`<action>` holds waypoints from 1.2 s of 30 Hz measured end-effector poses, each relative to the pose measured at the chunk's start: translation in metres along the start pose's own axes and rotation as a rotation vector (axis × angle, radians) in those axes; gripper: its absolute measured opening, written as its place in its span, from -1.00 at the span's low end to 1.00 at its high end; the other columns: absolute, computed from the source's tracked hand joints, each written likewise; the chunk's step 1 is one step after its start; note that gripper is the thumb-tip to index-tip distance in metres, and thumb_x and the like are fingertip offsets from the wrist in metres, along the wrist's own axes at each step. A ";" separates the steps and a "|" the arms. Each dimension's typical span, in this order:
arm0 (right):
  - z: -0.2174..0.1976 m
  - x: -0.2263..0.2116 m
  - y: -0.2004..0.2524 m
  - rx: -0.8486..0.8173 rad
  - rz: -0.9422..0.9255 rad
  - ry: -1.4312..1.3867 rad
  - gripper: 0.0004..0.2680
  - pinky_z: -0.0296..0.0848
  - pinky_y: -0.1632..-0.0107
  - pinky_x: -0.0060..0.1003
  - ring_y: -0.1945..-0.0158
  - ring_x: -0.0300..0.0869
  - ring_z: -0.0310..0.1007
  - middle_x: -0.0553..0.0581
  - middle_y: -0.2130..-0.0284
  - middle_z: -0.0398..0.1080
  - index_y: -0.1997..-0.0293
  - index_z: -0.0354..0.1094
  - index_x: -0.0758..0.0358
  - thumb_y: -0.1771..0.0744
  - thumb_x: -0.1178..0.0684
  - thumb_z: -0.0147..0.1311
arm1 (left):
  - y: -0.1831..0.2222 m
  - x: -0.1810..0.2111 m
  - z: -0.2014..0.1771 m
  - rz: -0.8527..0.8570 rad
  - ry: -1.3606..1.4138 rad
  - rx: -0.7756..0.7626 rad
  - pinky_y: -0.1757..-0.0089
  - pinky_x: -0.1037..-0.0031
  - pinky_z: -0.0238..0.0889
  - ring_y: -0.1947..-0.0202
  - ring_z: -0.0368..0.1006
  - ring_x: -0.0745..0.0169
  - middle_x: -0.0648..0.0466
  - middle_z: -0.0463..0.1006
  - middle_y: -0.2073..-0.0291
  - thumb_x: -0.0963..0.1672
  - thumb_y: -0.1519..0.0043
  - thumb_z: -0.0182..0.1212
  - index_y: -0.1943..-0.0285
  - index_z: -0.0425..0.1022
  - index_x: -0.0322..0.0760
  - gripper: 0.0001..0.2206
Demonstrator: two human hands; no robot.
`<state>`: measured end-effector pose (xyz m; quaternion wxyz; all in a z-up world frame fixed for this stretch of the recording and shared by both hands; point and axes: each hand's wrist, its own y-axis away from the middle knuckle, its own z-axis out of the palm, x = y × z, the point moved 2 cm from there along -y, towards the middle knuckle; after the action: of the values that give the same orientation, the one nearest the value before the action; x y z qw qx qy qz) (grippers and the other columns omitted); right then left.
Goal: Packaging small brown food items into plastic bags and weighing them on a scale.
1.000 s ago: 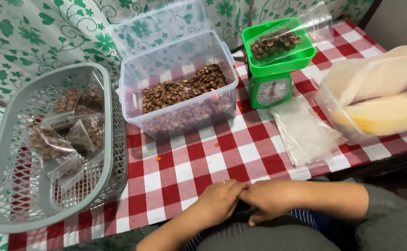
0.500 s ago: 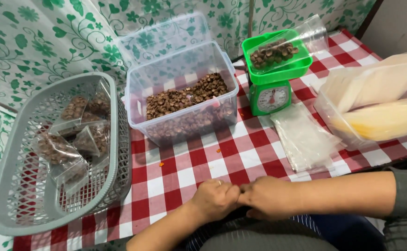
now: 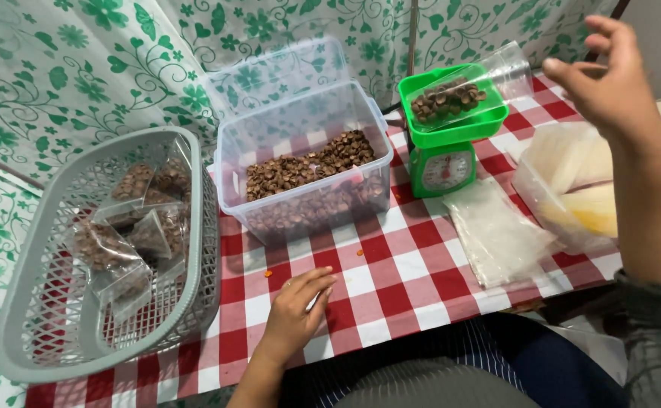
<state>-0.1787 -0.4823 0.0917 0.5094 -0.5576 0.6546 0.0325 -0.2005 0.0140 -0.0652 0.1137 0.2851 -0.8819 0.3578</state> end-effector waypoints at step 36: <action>0.112 -0.129 0.111 -0.516 -0.401 -0.359 -0.70 0.75 0.15 -0.37 0.24 -0.21 0.68 0.12 0.27 0.61 0.02 0.42 0.20 -0.21 0.35 0.28 | -0.009 0.026 -0.006 -0.050 0.330 0.306 0.06 0.41 0.58 0.11 0.58 0.15 -0.04 0.57 0.09 -0.07 -0.20 0.39 -0.12 0.52 -0.30 -0.64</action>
<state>-0.2108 -0.2819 0.0706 0.4550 -0.7703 0.4026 0.1935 -0.2165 0.0022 -0.0454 0.2208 0.2583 -0.7794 0.5264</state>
